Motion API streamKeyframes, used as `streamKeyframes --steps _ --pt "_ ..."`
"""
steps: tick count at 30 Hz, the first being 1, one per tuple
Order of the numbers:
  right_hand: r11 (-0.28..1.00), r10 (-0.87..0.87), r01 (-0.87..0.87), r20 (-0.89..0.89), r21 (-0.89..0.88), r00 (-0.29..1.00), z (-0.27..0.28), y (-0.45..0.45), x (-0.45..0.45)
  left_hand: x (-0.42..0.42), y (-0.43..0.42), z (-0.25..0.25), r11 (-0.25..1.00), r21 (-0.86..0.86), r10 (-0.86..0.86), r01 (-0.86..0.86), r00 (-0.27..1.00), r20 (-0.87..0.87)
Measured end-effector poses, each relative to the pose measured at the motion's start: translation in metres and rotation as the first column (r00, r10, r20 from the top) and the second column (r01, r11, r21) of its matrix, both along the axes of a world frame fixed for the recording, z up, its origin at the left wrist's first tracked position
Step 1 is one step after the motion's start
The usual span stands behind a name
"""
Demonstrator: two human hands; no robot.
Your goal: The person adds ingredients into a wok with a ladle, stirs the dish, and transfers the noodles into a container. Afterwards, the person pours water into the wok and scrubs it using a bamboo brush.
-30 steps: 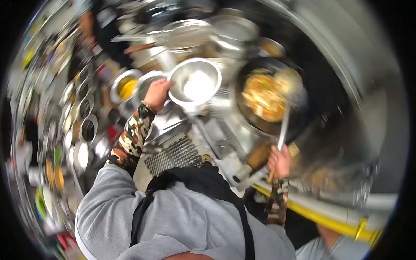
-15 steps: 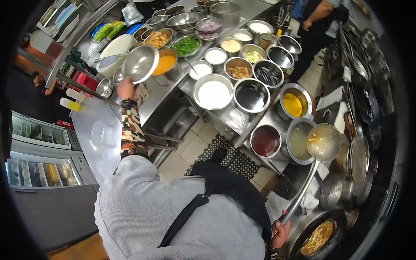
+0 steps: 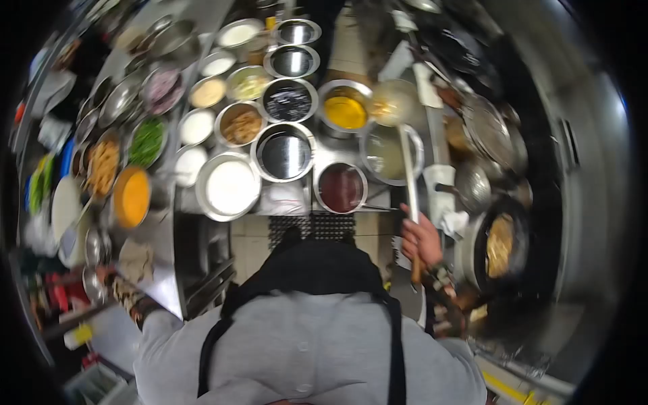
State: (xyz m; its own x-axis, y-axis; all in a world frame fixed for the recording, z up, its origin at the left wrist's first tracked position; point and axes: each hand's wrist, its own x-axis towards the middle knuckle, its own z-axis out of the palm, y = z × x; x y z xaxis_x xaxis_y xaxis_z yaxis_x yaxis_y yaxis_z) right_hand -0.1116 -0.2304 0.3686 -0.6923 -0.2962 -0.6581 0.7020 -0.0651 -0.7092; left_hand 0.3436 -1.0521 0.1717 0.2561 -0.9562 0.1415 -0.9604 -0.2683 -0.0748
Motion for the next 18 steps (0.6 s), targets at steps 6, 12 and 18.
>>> streamKeyframes --steps 6,12,18 --pt "0.948 0.103 -0.046 -0.167 0.314 0.981 -0.081 -0.053 -0.083 -0.032 0.034 0.042 0.765 -0.633 -0.218 -0.118 0.877 -0.428" --pt "0.821 0.156 -0.022 -0.187 0.570 0.970 -0.168 -0.091 -0.145 -0.139 0.110 0.206 0.214 -0.916 -0.560 0.340 0.811 0.170" --pt "0.781 0.251 -0.108 -0.150 0.615 0.956 -0.182 -0.105 -0.151 -0.150 0.141 0.274 0.111 -0.870 -0.603 0.480 0.728 0.325"
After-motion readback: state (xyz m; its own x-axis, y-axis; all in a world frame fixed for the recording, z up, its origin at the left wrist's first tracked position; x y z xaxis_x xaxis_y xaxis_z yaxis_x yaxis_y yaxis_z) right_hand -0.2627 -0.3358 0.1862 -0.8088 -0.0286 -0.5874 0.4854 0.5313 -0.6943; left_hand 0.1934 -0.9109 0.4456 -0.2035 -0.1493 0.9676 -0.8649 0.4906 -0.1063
